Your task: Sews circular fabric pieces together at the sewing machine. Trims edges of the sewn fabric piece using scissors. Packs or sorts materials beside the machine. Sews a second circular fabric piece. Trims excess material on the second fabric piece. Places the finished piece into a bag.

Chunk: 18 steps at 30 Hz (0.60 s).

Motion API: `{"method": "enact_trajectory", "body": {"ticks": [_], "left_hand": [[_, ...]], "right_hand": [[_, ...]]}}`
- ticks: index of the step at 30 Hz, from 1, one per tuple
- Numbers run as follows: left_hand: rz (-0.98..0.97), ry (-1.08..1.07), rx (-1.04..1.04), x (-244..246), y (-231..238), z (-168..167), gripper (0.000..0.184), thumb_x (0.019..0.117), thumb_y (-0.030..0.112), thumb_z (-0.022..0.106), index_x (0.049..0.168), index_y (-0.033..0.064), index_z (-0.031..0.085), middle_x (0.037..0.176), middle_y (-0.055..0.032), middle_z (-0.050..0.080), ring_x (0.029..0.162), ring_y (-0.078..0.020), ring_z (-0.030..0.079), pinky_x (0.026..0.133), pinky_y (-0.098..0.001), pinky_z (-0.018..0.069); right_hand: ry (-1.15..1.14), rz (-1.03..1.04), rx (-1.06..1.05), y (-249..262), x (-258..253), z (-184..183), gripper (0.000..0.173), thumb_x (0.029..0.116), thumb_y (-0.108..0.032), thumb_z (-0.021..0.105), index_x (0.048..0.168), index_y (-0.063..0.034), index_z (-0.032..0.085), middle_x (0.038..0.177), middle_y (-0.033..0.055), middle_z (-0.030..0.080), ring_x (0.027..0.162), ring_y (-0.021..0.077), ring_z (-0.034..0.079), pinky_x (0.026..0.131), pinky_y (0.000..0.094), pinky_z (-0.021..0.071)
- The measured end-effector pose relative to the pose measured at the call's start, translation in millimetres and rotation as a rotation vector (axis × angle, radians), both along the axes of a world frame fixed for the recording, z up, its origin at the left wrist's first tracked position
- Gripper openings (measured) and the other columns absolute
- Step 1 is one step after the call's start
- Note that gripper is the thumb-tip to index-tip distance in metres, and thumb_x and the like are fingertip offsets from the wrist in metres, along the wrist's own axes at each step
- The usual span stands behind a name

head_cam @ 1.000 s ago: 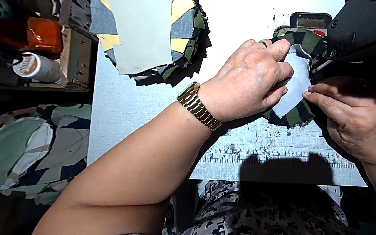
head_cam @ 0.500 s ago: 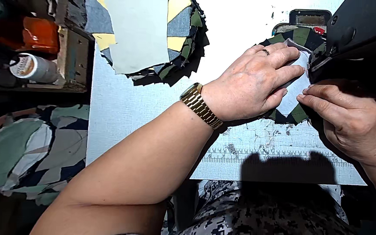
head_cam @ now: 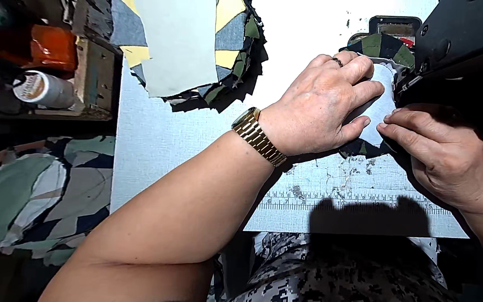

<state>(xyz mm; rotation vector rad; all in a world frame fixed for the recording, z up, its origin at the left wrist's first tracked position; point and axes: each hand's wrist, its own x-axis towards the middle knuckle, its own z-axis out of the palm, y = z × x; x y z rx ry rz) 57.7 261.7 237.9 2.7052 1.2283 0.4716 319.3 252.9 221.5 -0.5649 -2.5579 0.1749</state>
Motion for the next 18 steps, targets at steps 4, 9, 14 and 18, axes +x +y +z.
{"method": "enact_trajectory", "body": {"ticks": [4, 9, 14, 18], "left_hand": [[-0.012, -0.013, 0.011, -2, 0, 2, 0.045, 0.1031, 0.039, 0.043, 0.133, 0.0167, 0.068, 0.128, -0.0118, 0.064, 0.125, -0.0311, 0.055, 0.101, -0.0498, 0.0408], [-0.005, -0.007, 0.046, -5, 0, 5, 0.038, 0.1037, 0.036, 0.047, 0.126, 0.0181, 0.073, 0.113, -0.0097, 0.066, 0.109, -0.0288, 0.058, 0.094, -0.0477, 0.0402], [0.003, 0.006, 0.064, -4, 0, 4, 0.040, 0.1005, 0.040, 0.052, 0.126, 0.0169, 0.072, 0.110, -0.0113, 0.064, 0.105, -0.0305, 0.058, 0.092, -0.0487, 0.0393], [-0.001, 0.000, 0.070, -4, 1, 4, 0.040, 0.0997, 0.041, 0.053, 0.124, 0.0161, 0.073, 0.107, -0.0110, 0.063, 0.103, -0.0303, 0.057, 0.091, -0.0477, 0.0399]], "right_hand": [[0.016, -0.019, -0.001, 1, 2, 1, 0.031, 0.0967, 0.007, 0.049, 0.111, 0.0026, 0.075, 0.118, 0.0212, 0.072, 0.117, 0.0340, 0.067, 0.104, 0.0447, 0.0512], [0.036, -0.090, -0.011, 5, 10, 0, 0.030, 0.0980, 0.006, 0.050, 0.110, 0.0013, 0.076, 0.119, 0.0192, 0.072, 0.122, 0.0318, 0.065, 0.109, 0.0438, 0.0485], [0.067, -0.066, 0.008, 4, 8, 1, 0.029, 0.0992, 0.005, 0.049, 0.113, 0.0019, 0.075, 0.122, 0.0214, 0.070, 0.122, 0.0341, 0.064, 0.107, 0.0462, 0.0491], [0.000, 0.002, -0.007, 0, -1, 0, 0.033, 0.0989, 0.004, 0.049, 0.121, -0.0005, 0.073, 0.126, 0.0214, 0.068, 0.122, 0.0347, 0.063, 0.107, 0.0460, 0.0492]]}}
